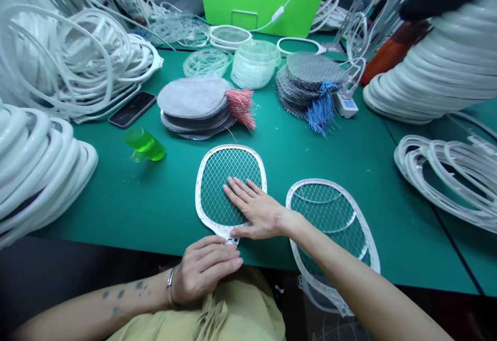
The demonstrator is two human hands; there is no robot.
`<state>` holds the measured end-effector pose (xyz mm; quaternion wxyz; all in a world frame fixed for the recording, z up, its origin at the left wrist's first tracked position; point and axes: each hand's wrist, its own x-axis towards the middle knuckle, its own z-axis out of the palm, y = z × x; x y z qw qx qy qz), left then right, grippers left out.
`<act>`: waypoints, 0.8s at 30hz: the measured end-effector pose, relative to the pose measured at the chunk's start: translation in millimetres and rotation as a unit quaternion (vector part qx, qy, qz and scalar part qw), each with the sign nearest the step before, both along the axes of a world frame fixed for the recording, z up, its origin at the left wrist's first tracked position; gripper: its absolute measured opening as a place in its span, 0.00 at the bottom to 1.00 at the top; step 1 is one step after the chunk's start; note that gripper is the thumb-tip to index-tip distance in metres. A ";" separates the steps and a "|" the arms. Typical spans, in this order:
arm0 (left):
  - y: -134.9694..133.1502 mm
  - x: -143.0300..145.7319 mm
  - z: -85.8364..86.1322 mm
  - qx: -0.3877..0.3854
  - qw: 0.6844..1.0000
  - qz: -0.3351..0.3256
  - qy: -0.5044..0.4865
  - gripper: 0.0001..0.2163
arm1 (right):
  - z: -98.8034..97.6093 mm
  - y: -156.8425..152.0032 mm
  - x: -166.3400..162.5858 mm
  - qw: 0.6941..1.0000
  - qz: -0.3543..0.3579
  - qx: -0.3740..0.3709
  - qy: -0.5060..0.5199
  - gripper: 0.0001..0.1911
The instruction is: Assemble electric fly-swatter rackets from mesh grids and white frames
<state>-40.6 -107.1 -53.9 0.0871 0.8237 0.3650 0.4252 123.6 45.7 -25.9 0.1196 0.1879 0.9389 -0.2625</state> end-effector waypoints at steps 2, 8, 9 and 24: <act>-1.1 2.0 -1.6 -0.009 1.000 0.014 -0.012 0.08 | 0.4 0.3 -0.7 1.000 0.001 0.001 -0.005 0.52; 1.4 4.9 8.7 -0.160 0.984 0.048 -0.069 0.08 | 0.6 0.1 -2.4 1.000 -0.003 0.001 -0.017 0.52; 1.7 6.5 8.9 -0.171 0.982 0.052 -0.068 0.08 | 0.6 -0.1 -2.3 1.000 -0.005 -0.002 -0.014 0.52; 44.9 -55.0 13.3 -0.093 0.949 0.136 0.269 0.32 | 14.0 0.7 -5.7 0.995 -0.022 -0.094 -0.028 0.52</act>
